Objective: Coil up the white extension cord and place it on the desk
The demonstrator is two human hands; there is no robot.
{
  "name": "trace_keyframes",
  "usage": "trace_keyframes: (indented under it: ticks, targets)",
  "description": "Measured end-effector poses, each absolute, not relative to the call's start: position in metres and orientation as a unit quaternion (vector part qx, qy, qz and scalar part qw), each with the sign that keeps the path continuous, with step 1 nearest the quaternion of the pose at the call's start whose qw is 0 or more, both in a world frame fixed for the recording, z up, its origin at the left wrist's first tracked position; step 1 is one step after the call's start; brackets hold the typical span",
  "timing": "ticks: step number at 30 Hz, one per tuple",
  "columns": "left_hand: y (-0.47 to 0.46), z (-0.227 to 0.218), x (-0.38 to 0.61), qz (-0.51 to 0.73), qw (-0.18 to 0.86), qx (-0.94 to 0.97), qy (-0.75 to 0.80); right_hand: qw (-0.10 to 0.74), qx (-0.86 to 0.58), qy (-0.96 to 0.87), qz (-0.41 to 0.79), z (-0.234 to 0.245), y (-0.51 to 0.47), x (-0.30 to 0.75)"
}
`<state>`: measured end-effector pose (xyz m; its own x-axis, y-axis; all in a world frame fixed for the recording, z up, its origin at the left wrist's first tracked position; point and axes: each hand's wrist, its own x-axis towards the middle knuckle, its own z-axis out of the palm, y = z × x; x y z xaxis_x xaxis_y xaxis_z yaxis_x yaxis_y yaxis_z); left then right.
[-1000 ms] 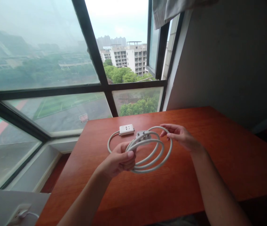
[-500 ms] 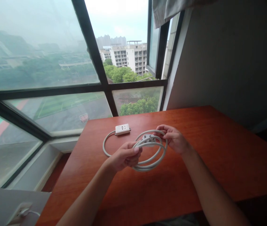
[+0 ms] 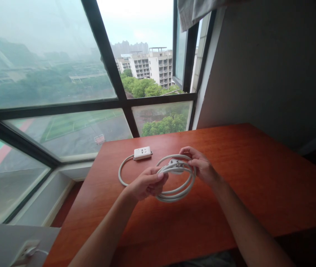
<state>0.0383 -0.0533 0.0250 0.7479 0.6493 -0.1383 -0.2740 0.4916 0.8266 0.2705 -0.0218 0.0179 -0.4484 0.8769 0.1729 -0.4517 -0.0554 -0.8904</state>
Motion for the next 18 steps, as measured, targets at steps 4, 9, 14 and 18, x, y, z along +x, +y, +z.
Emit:
trace_keyframes:
  ticks: [4, 9, 14, 18]
  targets:
    - [-0.052, 0.023, 0.04, 0.295, 0.837, 0.405, 0.221, 0.459, -0.233, -0.51, 0.689, 0.02, -0.024, 0.27]
    - [-0.052, 0.018, 0.042, 0.275, 0.825, 0.429, 0.246, 0.407, -0.273, -0.618, 0.615, 0.019, -0.022, 0.271]
    - [-0.053, 0.017, 0.044, 0.261, 0.787, 0.479, 0.288, 0.35, -0.284, -0.66, 0.601, 0.015, -0.022, 0.271]
    - [-0.053, 0.02, 0.05, 0.295, 0.705, 0.557, 0.327, 0.368, -0.304, -0.667, 0.573, 0.015, -0.023, 0.267]
